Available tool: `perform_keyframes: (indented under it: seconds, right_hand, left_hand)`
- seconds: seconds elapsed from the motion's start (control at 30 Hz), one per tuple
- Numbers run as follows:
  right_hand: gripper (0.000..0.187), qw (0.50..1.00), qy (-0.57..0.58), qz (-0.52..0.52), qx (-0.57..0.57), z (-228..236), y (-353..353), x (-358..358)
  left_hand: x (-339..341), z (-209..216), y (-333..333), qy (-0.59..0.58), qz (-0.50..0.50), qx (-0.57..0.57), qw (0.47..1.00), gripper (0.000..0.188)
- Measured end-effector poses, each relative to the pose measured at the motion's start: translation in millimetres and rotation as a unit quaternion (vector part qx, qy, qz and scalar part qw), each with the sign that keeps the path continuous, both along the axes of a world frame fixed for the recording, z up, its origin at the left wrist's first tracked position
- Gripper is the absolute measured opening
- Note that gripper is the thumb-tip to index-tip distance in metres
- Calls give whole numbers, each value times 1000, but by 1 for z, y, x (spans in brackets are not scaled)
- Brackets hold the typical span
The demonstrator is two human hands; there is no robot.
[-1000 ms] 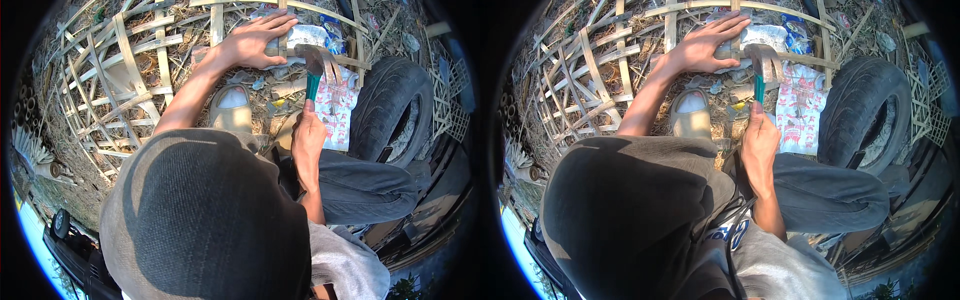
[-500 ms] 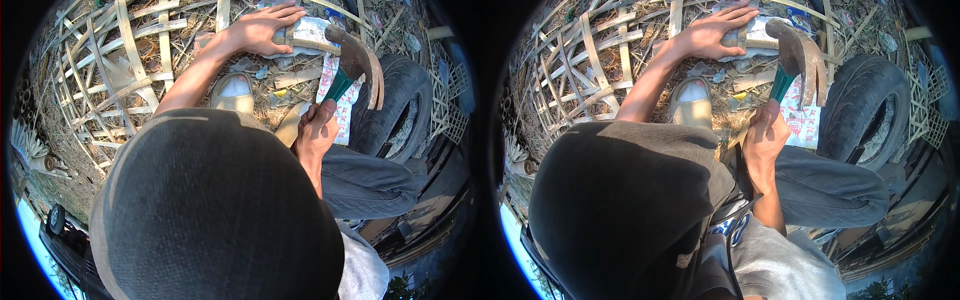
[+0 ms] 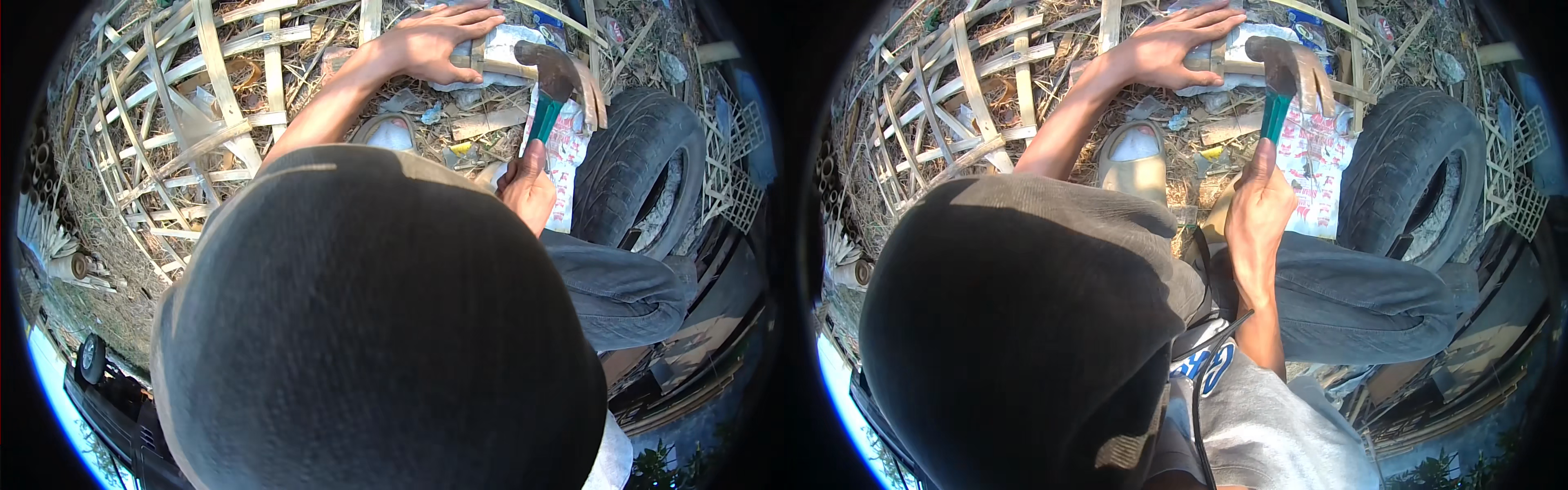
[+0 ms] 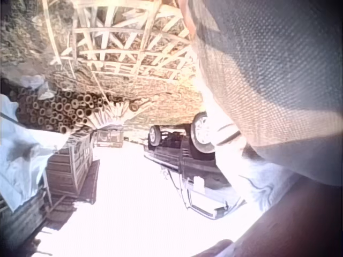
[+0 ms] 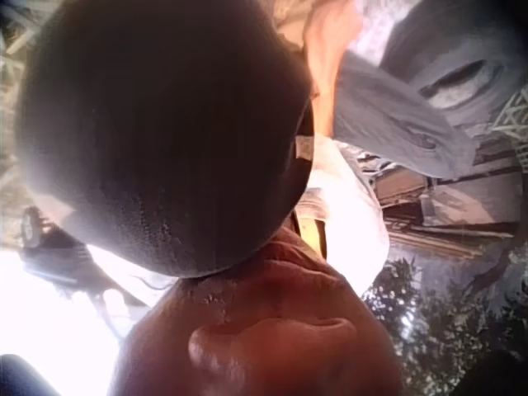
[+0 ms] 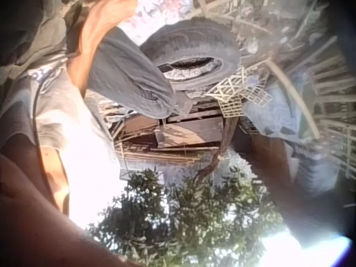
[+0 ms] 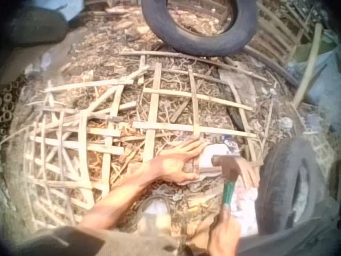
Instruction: The person uses a knife to shave a bamboo slat while sitting on the ground, then positions the slat onto a wooden grid and hammers a nail into it.
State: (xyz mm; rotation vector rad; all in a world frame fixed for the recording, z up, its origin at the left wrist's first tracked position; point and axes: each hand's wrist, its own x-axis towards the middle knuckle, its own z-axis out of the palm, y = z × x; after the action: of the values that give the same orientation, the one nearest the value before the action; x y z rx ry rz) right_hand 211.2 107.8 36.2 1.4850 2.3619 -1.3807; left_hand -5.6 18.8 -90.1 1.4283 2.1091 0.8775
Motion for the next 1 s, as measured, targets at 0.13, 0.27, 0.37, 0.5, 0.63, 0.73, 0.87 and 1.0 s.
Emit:
perform_keyframes:
  seconds: [0.13, 0.27, 0.37, 0.5, 0.63, 0.73, 0.87, 1.0]
  right_hand:
    - [70, 993, 106, -29, 38, -14, -8, 8]
    - [71, 995, -38, 90, -7, -4, -2, 1]
    - [68, 995, 90, -34, 22, -1, -16, -2]
    - [69, 999, -14, 24, -16, -24, -1, 6]
    - [70, 996, 49, -63, -32, -16, 9, 11]
    - [67, 991, 74, -100, -50, -12, 8, 12]
    - [64, 998, 48, -37, -1, -21, -1, 26]
    - [63, 1000, 1, 4, -20, -13, -7, 24]
  left_hand:
    - [-4, 8, 6, -3, 0, -1, 1000, 97]
    - [-2, 3, 3, -10, -13, 14, 1000, 97]
    - [-12, 0, 5, 10, -19, 28, 999, 99]
    - [-8, -4, 8, 5, -11, 22, 1000, 98]
    - [-4, -3, 4, -15, -16, 27, 999, 100]
    - [-10, -10, 3, 4, -16, 34, 999, 103]
    - [-11, -7, 6, -8, -26, 37, 999, 106]
    - [-9, -8, 6, 11, -27, 22, 999, 107]
